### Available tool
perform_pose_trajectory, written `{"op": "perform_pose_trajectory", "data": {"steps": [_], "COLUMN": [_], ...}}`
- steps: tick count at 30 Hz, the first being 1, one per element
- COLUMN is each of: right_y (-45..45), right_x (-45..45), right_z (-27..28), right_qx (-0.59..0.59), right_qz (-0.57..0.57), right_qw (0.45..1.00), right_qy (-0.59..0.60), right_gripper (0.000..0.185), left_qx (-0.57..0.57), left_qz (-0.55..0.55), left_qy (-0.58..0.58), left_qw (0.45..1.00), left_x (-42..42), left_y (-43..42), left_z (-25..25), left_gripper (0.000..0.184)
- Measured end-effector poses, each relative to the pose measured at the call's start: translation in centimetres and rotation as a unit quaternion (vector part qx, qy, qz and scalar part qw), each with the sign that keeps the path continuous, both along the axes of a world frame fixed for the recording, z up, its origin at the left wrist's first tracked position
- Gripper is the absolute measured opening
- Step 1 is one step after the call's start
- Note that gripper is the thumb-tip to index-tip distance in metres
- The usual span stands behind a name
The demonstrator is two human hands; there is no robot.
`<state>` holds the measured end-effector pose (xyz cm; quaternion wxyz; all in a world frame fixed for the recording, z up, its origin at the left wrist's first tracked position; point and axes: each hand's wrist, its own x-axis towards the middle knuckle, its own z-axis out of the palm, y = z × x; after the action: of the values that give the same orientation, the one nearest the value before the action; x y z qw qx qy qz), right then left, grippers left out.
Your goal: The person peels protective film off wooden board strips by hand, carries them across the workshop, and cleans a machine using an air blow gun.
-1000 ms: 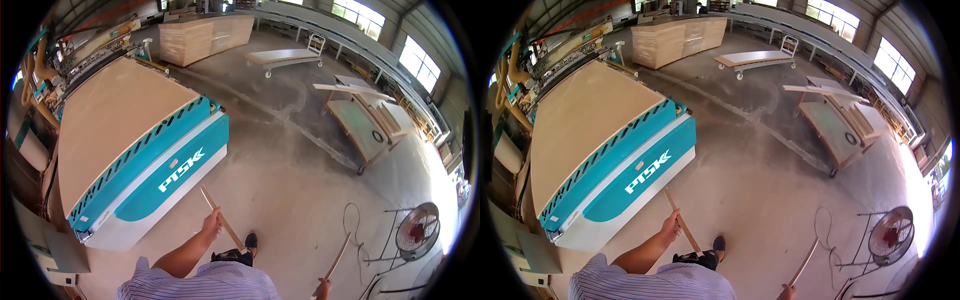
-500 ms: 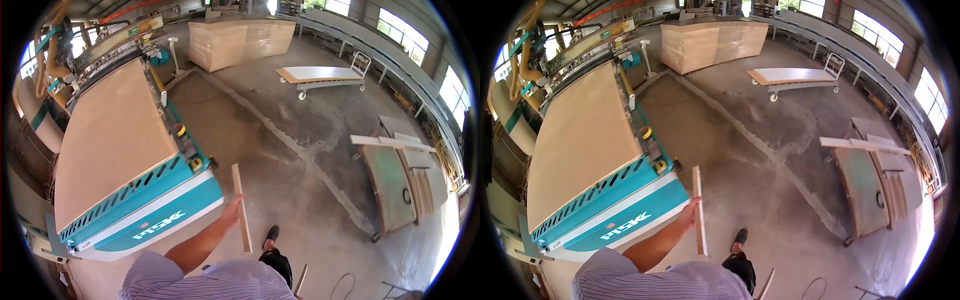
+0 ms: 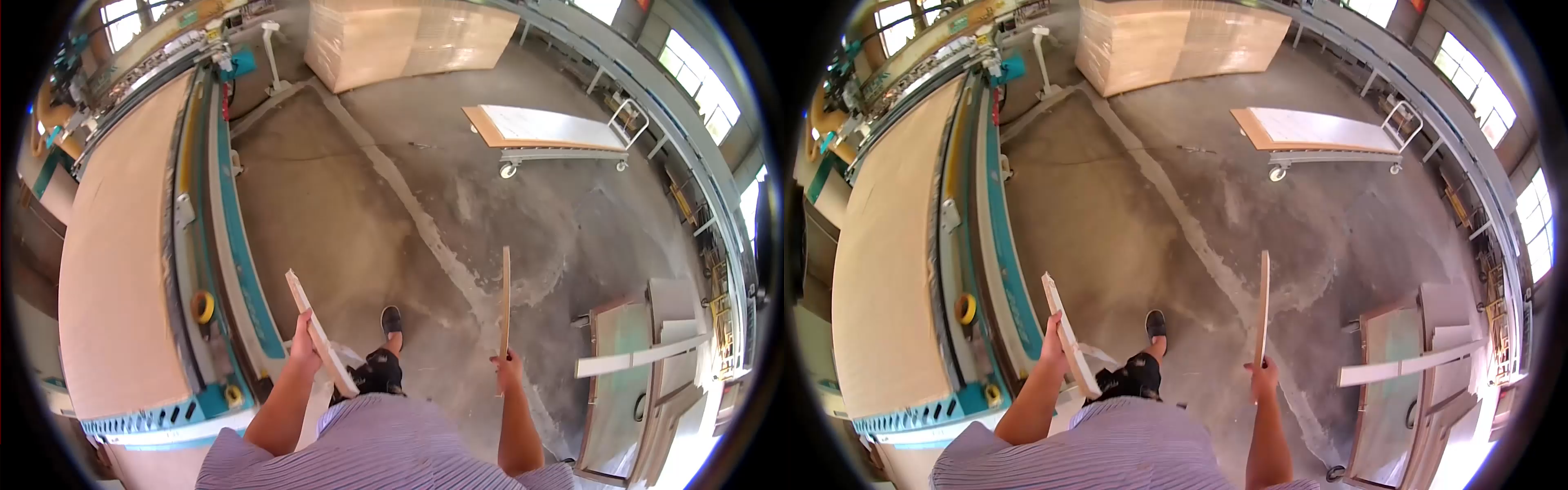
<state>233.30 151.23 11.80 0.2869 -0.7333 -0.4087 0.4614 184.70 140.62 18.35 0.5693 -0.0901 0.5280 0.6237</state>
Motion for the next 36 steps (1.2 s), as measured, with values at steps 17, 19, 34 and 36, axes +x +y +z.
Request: {"op": "perform_pose_trajectory", "data": {"steps": [17,19,34,36], "right_y": [58.7,68.9,147.9,152.8], "right_x": [-11.2,-11.0,-44.9,-45.3], "right_z": [-12.1,-17.3,9.9,10.7], "right_qx": [-0.203,-0.073,0.020,0.040], "right_qz": [-0.070,0.228,-0.114,-0.135], "right_qw": [0.958,0.923,0.969,0.969], "right_qy": [-0.191,-0.301,0.217,0.201], "right_gripper": [0.042,0.035,0.022,0.022], "left_qx": [-0.038,-0.025,0.056,0.051], "left_qz": [0.104,0.132,0.035,0.020], "left_qy": [0.075,0.089,-0.003,-0.002], "left_qw": [0.991,0.987,0.998,0.998], "left_x": [-25.5,-27.0,-47.9,-47.3], "left_y": [73.0,78.7,144.0,155.7], "left_z": [1.9,2.7,0.5,3.4], "left_gripper": [0.062,0.074,0.093,0.094]}}
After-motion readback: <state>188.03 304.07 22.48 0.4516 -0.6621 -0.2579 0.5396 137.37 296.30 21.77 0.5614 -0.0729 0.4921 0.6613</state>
